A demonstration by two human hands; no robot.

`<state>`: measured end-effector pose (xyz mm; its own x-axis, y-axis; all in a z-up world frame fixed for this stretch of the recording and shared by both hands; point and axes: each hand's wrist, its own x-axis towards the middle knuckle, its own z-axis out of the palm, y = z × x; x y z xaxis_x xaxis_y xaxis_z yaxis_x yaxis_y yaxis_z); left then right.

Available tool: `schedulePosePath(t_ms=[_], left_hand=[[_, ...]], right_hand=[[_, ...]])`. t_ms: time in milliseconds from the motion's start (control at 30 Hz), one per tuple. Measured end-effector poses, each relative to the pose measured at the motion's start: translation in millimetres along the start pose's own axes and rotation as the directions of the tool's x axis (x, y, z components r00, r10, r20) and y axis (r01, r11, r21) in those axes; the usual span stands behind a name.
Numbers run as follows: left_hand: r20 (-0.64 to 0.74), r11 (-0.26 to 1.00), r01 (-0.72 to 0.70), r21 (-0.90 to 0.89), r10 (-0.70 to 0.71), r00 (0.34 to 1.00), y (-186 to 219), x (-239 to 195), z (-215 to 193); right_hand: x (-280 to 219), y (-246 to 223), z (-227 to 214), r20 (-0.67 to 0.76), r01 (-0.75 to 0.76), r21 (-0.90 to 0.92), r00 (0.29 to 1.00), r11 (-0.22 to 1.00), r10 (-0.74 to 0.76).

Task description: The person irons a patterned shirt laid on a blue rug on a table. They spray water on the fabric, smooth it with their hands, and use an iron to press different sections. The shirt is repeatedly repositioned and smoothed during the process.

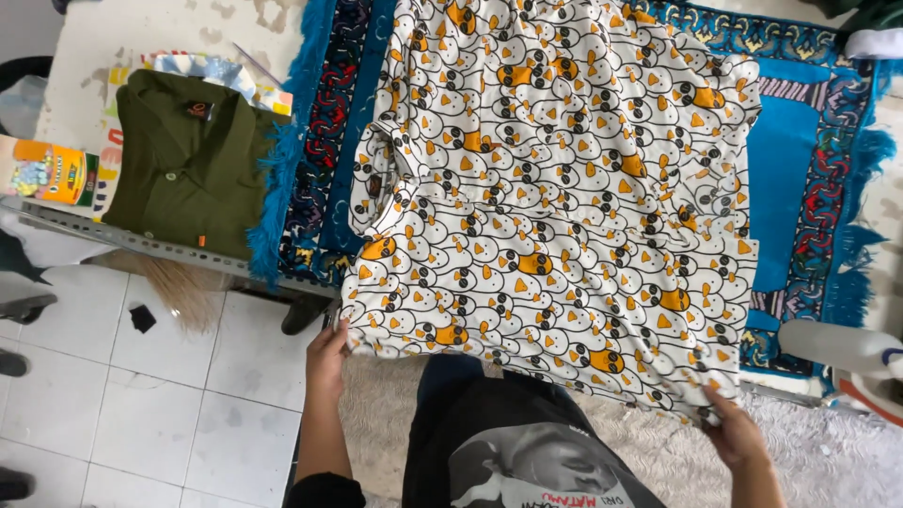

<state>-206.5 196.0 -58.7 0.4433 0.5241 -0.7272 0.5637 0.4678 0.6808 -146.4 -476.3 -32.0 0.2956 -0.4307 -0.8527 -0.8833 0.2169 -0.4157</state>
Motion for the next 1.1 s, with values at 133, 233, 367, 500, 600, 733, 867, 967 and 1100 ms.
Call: schedulePosePath(t_ms=[133, 233, 367, 500, 600, 733, 867, 967, 1100], left_hand=[[-0.016, 0.954, -0.163, -0.251, 0.164, 0.986, 25, -29, -7], [-0.026, 0.894, -0.249, -0.373, 0.258, 0.966, 11, -27, -33], [-0.148, 0.949, -0.219, -0.229, 0.188, 0.971, -7, -18, -60], [-0.201, 0.989, -0.078, 0.124, 0.102, 0.974, -66, 24, -88], [-0.129, 0.972, 0.056, 0.228, -0.027, 0.991, -93, 73, -93], [-0.02, 0.951, -0.159, 0.264, 0.17, 0.985, -86, 120, -67], [-0.016, 0.675, -0.579, 0.456, 0.657, 0.754, -27, 90, -19], [0.013, 0.531, -0.62, 0.578, 0.754, 0.657, -10, 92, 7], [-0.068, 0.534, -0.491, 0.689, 0.721, 0.689, 4, 101, 26]], right_hand=[[14, 4, -42, 0.194, 0.299, 0.243, 0.917, 0.923, -0.349], [18, 45, -71, 0.081, 0.435, 0.51, 0.835, 0.742, -0.545], [-30, 61, -40, -0.152, 0.399, 0.213, 0.915, 0.892, -0.373], [-45, 91, -12, -0.408, 0.014, -0.512, 0.876, 0.859, -0.257], [-15, 130, -4, -0.477, 0.07, -0.186, 0.866, 0.98, -0.152], [-2, 142, 10, -0.545, -0.004, -0.257, 0.827, 0.966, -0.141], [16, 127, 21, -0.43, 0.061, -0.473, 0.855, 0.879, -0.291], [21, 107, 33, -0.341, 0.349, -0.453, 0.782, 0.82, -0.521], [15, 66, 53, -0.328, 0.524, -0.407, 0.681, 0.748, -0.655]])
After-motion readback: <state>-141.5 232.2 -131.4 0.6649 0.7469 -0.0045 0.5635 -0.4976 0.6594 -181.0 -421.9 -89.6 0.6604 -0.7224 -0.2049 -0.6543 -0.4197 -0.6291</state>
